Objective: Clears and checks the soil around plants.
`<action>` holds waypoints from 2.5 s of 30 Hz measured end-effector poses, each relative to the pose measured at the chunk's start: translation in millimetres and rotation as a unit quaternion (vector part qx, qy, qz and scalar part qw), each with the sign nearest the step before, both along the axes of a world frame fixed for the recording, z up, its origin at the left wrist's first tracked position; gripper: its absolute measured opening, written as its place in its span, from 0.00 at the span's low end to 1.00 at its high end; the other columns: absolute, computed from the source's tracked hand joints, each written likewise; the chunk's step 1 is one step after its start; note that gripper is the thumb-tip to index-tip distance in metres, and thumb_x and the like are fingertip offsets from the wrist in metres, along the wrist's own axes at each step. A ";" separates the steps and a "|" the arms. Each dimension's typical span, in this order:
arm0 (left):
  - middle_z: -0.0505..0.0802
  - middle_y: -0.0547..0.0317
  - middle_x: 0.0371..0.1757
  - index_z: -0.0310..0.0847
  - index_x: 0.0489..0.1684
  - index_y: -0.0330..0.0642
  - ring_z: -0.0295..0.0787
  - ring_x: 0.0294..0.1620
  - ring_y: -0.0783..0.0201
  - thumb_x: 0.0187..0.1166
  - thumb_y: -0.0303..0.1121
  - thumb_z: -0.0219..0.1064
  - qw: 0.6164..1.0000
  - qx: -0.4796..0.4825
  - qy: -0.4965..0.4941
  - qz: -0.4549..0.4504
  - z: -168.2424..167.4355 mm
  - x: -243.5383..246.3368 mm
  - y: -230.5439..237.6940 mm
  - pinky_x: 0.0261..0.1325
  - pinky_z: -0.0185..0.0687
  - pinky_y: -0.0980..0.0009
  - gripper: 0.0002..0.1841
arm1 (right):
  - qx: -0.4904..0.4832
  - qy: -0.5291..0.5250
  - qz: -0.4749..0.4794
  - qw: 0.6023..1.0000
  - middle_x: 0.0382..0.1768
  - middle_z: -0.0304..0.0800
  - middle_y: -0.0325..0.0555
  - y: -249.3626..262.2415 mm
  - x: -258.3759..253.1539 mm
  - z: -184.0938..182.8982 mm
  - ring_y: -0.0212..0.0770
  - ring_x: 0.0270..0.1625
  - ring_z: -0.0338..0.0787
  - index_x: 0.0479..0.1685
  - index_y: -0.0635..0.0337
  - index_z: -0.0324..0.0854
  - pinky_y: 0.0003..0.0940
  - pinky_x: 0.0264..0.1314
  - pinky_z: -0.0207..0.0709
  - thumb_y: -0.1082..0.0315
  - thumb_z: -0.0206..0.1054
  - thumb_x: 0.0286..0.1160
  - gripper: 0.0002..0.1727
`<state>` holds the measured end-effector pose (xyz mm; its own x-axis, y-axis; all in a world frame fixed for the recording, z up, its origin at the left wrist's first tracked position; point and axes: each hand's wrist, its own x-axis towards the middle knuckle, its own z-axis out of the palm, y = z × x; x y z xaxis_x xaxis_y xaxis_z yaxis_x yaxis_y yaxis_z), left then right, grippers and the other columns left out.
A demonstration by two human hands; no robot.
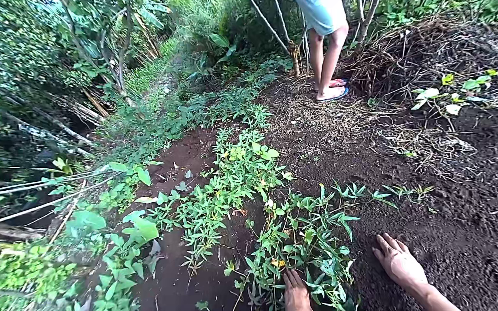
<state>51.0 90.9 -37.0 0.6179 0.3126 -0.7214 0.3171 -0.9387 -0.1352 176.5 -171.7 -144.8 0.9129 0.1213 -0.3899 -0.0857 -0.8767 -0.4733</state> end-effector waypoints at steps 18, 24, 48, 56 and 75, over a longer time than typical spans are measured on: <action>0.48 0.26 0.94 0.32 0.93 0.23 0.52 0.94 0.35 0.76 0.26 0.69 1.000 0.018 0.010 -0.007 -2.9 3.8 2.4 0.85 0.68 0.53 0.50 | -0.010 0.011 -0.008 1.000 0.92 0.59 0.57 5.4 3.0 4.8 0.61 0.93 0.58 0.89 0.60 0.65 0.57 0.91 0.58 0.55 0.54 0.92 0.31; 0.47 0.26 0.94 0.31 0.93 0.22 0.50 0.95 0.35 0.75 0.26 0.70 1.000 0.013 0.011 -0.008 -3.3 3.6 3.4 0.88 0.63 0.54 0.51 | -0.009 0.012 -0.007 1.000 0.92 0.58 0.56 5.4 3.3 2.6 0.61 0.94 0.57 0.90 0.59 0.64 0.56 0.91 0.57 0.54 0.54 0.92 0.31; 0.45 0.29 0.95 0.29 0.94 0.25 0.50 0.95 0.36 0.73 0.28 0.72 0.999 0.020 0.031 -0.007 0.2 6.1 3.0 0.86 0.67 0.53 0.54 | -0.012 0.019 -0.004 1.000 0.93 0.57 0.55 6.1 2.6 3.3 0.60 0.94 0.56 0.90 0.59 0.63 0.56 0.91 0.56 0.53 0.52 0.93 0.32; 0.45 0.29 0.95 0.28 0.94 0.26 0.49 0.95 0.36 0.75 0.28 0.70 0.999 0.025 0.037 -0.011 0.9 7.1 1.1 0.86 0.66 0.52 0.53 | -0.009 0.022 -0.008 1.000 0.93 0.57 0.54 5.5 3.1 5.0 0.59 0.95 0.55 0.91 0.58 0.63 0.56 0.91 0.56 0.53 0.53 0.92 0.32; 0.45 0.29 0.95 0.29 0.94 0.24 0.48 0.96 0.37 0.77 0.28 0.68 0.999 0.030 0.036 -0.019 -1.2 6.0 1.9 0.88 0.64 0.53 0.51 | -0.018 0.029 -0.003 0.999 0.94 0.55 0.55 6.3 2.9 6.6 0.59 0.95 0.55 0.91 0.57 0.62 0.55 0.91 0.57 0.52 0.52 0.92 0.32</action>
<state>56.9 92.8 -38.2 0.5774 0.3342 -0.7449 0.2697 -0.9392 -0.2123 179.4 -165.4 -138.2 0.8893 0.1003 -0.4462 -0.1181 -0.8922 -0.4360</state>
